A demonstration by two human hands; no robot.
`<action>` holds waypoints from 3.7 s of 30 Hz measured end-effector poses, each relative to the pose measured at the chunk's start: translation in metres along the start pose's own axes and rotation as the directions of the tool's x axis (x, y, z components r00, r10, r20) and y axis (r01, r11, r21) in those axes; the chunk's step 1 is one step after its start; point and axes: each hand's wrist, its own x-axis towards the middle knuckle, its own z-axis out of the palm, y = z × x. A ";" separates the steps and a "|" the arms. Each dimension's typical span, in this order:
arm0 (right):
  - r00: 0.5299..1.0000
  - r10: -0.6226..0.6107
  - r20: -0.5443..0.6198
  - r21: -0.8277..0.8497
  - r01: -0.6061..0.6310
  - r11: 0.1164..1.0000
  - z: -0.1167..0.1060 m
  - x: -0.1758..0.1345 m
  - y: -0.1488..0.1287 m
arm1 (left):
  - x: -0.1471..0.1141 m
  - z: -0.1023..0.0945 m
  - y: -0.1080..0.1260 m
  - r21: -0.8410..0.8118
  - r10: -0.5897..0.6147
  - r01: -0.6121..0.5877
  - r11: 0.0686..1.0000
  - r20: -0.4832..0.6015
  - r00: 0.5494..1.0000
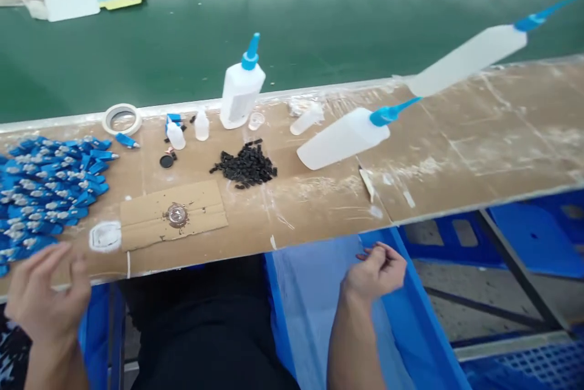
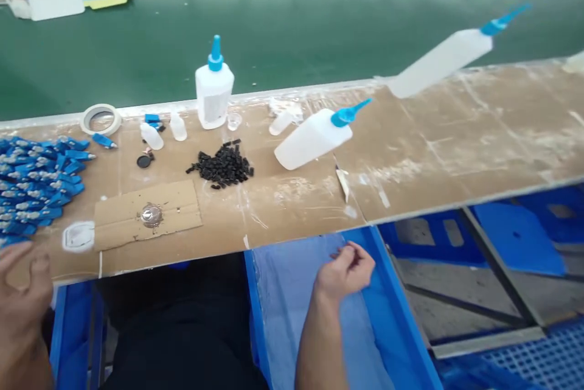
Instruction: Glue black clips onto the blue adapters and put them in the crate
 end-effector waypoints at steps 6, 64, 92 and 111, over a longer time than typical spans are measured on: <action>0.297 -0.814 0.499 0.335 0.800 0.497 0.055 -0.069 -0.125 | 0.028 0.022 -0.016 0.519 -0.050 -0.058 0.853 0.192 0.980; 0.084 -0.898 0.432 0.698 0.600 0.392 0.081 -0.188 -0.179 | -0.024 0.065 0.099 -0.698 -0.451 0.676 -0.237 0.695 0.560; -0.006 -0.875 0.483 0.689 0.620 0.376 0.085 -0.182 -0.186 | -0.040 0.076 0.095 -0.782 -0.481 0.623 -0.014 0.552 0.681; 0.294 -0.557 0.777 0.599 -0.075 0.797 0.065 -0.167 -0.212 | -0.022 0.084 0.119 -0.842 -0.309 0.512 0.169 0.448 0.839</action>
